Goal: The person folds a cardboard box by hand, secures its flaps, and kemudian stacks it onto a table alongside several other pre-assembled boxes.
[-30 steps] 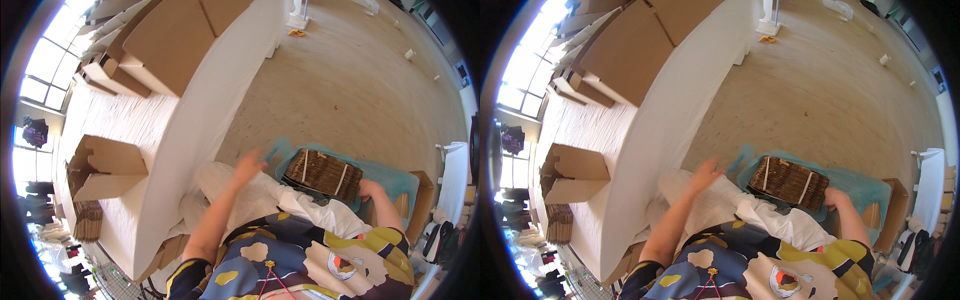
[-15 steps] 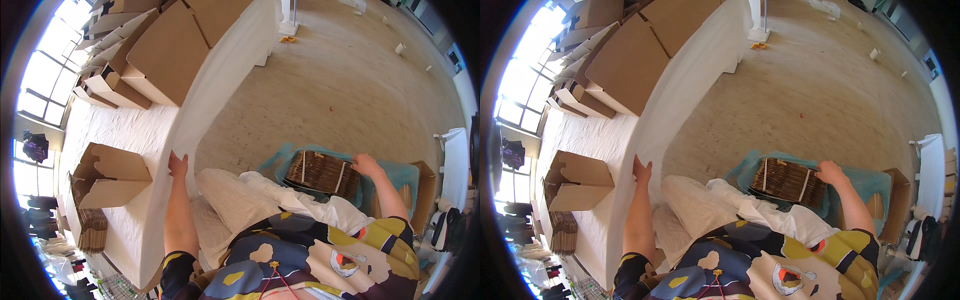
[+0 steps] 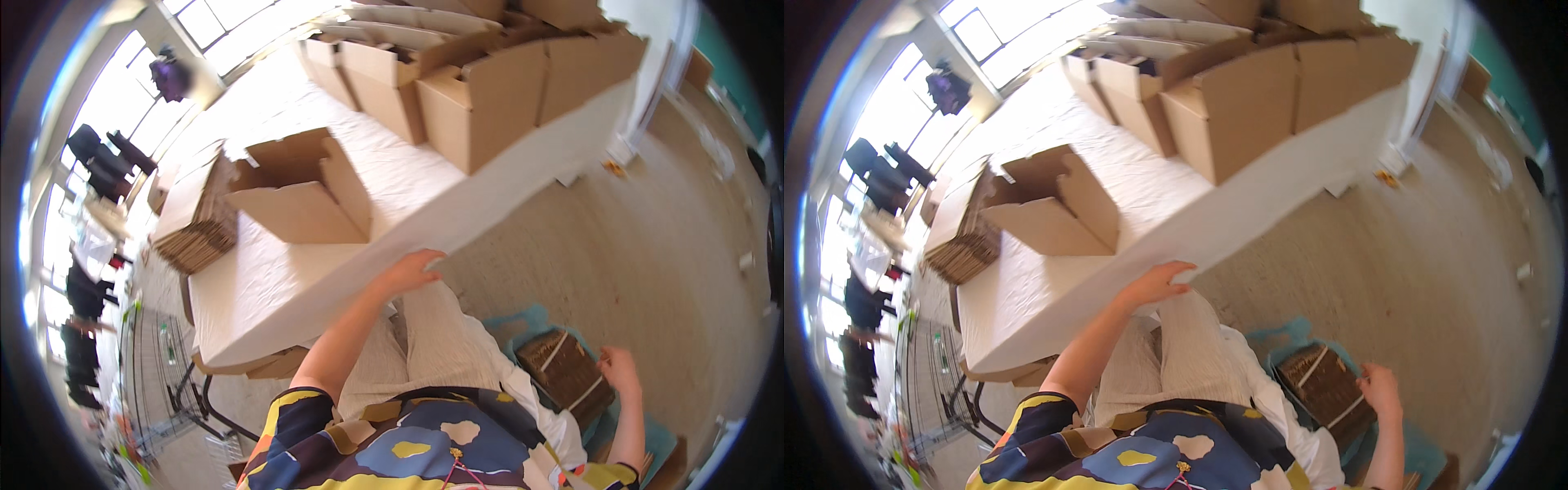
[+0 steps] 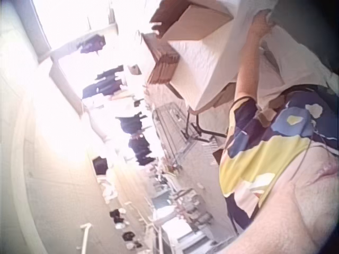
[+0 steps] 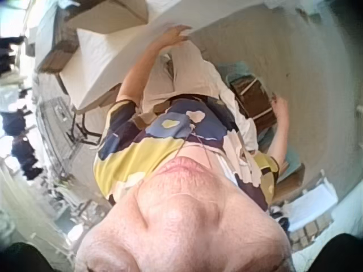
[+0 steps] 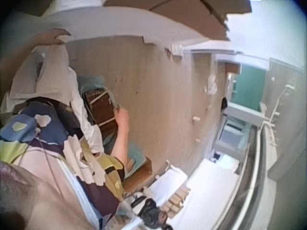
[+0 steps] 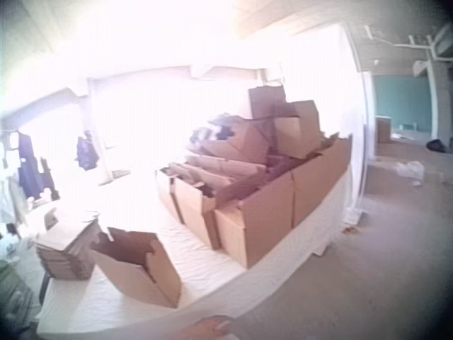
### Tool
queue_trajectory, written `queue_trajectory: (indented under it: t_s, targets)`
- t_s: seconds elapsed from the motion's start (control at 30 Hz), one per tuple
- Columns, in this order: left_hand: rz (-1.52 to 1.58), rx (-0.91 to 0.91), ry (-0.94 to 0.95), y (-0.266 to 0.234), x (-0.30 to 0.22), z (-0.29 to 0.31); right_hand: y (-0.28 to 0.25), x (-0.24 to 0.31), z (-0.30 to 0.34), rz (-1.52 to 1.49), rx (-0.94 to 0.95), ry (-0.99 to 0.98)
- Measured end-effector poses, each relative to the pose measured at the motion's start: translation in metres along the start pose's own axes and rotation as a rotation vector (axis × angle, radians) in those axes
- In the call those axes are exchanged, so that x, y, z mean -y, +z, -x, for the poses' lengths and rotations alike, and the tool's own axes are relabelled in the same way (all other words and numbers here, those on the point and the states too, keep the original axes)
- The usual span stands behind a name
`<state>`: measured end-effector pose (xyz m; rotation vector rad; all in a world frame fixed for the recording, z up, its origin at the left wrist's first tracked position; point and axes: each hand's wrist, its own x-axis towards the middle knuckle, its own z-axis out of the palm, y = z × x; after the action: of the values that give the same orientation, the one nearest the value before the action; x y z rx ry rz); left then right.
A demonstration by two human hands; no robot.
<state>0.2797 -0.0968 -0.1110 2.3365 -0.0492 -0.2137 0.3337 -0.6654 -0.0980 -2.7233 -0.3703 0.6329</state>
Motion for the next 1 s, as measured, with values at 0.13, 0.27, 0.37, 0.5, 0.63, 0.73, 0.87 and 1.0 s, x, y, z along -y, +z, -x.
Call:
queue_trajectory:
  t_s: [0.13, 0.27, 0.37, 0.5, 0.63, 0.73, 0.87, 1.0]
  targets:
    - [0.118, -0.366, 0.046, -0.034, -0.083, 0.074, -0.013, 0.063, -0.029, -0.055, -0.079, -0.227]
    - [-0.033, -1.089, 0.154, -0.083, -0.095, 0.143, -0.026, 0.154, -0.044, -0.136, -0.081, -0.481]
    - [0.004, -1.476, 0.092, -0.131, -0.058, 0.166, -0.034, 0.228, -0.055, -0.164, -0.129, -0.714]
    - [0.125, -1.523, -0.005, -0.181, 0.03, 0.184, -0.044, 0.336, -0.063, -0.312, -0.154, -0.898]
    - [0.601, -1.279, -0.013, -0.195, 0.088, 0.174, -0.036, 0.424, -0.085, -0.545, -0.095, -1.052]
    - [0.755, -1.206, 0.083, -0.193, 0.099, 0.164, -0.02, 0.474, -0.105, -0.545, -0.028, -1.008]
    - [0.636, -1.017, 0.114, -0.181, 0.087, 0.15, 0.001, 0.504, -0.128, -0.572, -0.046, -0.964]
    - [0.446, -0.867, 0.119, -0.173, 0.087, 0.162, 0.026, 0.525, -0.136, -0.792, -0.025, -1.021]
